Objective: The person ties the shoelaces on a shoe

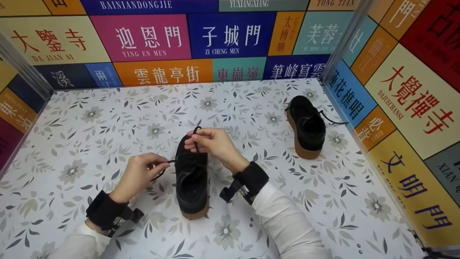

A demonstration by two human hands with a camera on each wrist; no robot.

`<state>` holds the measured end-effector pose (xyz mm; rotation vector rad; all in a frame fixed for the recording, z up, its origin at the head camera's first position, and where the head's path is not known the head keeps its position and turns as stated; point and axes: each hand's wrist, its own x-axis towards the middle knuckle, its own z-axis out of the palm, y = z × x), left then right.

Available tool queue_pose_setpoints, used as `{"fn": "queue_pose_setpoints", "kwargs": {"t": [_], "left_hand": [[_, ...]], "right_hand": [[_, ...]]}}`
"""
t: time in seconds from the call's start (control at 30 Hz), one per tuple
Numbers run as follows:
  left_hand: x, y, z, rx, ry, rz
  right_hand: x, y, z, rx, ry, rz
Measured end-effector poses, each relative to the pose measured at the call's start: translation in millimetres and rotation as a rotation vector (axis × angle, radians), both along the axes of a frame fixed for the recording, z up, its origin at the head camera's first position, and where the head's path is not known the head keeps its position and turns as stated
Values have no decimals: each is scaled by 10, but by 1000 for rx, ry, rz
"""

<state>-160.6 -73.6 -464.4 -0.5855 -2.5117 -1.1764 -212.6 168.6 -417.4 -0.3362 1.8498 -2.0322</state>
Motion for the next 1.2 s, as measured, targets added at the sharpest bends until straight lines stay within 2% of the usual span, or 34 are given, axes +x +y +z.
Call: {"fn": "queue_pose_setpoints", "kwargs": {"t": [0.3, 0.6, 0.87, 1.03, 1.2], "left_hand": [[-35, 101, 208, 27, -2, -7], [-107, 240, 300, 47, 23, -33], [-149, 370, 322, 92, 2, -15], [-162, 454, 322, 96, 27, -5], [-171, 530, 321, 113, 55, -20]], "right_hand": [[17, 2, 3, 1, -15, -29], [13, -7, 7, -4, -32, -44], [12, -50, -3, -2, -30, -44], [12, -78, -11, 45, -7, -56], [10, -109, -16, 88, -4, -80]]}}
